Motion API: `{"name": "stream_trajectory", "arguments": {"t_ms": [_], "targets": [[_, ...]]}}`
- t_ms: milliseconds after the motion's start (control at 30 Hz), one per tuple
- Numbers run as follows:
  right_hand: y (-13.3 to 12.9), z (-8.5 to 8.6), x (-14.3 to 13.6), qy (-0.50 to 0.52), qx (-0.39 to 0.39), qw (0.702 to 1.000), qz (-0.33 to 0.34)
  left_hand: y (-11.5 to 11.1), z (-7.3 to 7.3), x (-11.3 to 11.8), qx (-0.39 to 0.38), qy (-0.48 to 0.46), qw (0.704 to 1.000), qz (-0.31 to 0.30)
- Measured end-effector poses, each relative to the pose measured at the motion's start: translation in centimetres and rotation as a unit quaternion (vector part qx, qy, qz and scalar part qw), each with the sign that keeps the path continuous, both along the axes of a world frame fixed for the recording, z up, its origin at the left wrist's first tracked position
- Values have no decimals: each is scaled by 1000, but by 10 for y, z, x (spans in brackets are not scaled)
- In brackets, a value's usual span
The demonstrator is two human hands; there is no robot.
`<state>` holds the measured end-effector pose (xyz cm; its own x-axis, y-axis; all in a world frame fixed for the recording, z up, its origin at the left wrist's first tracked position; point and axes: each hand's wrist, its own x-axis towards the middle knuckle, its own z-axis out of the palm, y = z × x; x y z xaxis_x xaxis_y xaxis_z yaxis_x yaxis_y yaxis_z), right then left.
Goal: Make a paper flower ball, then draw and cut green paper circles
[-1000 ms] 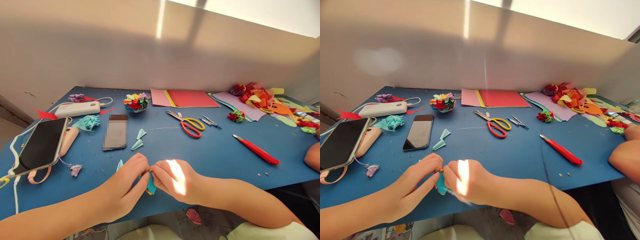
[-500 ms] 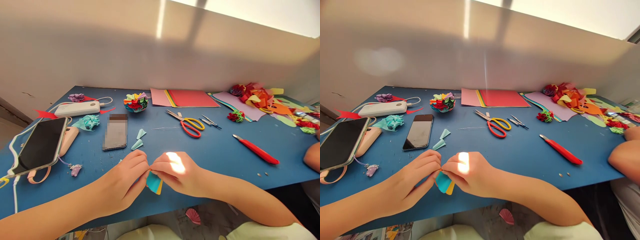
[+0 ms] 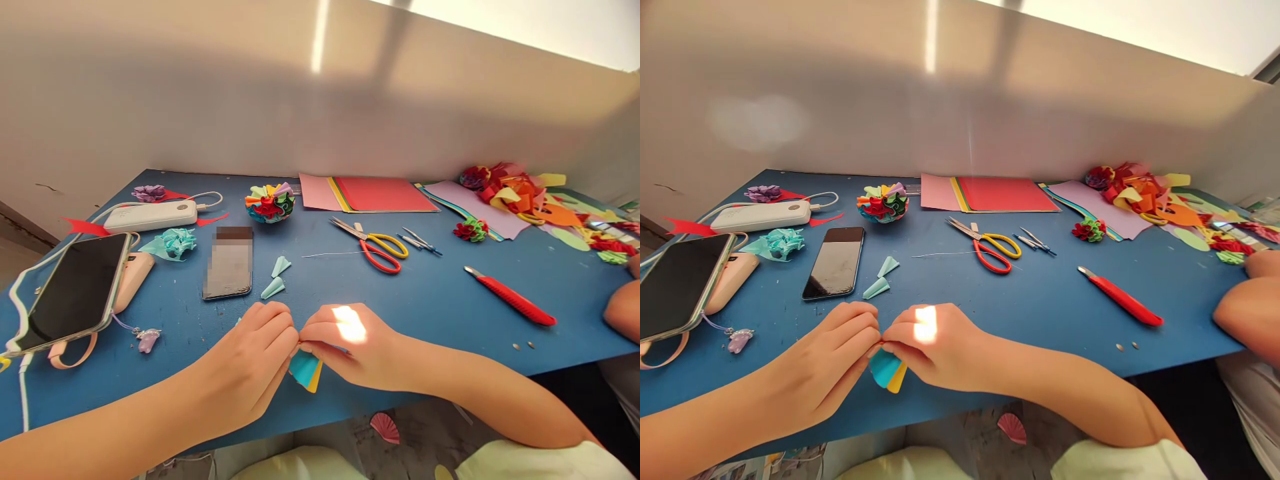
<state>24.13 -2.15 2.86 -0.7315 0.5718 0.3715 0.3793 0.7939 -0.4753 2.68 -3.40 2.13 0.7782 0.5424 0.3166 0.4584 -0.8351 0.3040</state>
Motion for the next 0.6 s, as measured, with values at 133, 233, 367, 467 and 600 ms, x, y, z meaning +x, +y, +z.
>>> {"name": "stream_trajectory", "arguments": {"t_ms": [133, 233, 367, 467, 600], "targets": [[0, 1, 0, -9, 19, 1000, 3, -2, 1, 0, 29, 9, 999, -9], [0, 1, 0, -9, -11, 1000, -6, -3, 2, 0, 37, -2, 999, -7], [0, 3, 0, -29, -14, 999, -11, -2, 0, 1, 65, -6, 998, -8], [1, 3, -1, -62, 94, 994, -1, 1, -2, 2, 110, -36, 993, -10], [2, -2, -3, -95, 283, 954, -11, 2, -2, 4, 83, -53, 995, -7]]}}
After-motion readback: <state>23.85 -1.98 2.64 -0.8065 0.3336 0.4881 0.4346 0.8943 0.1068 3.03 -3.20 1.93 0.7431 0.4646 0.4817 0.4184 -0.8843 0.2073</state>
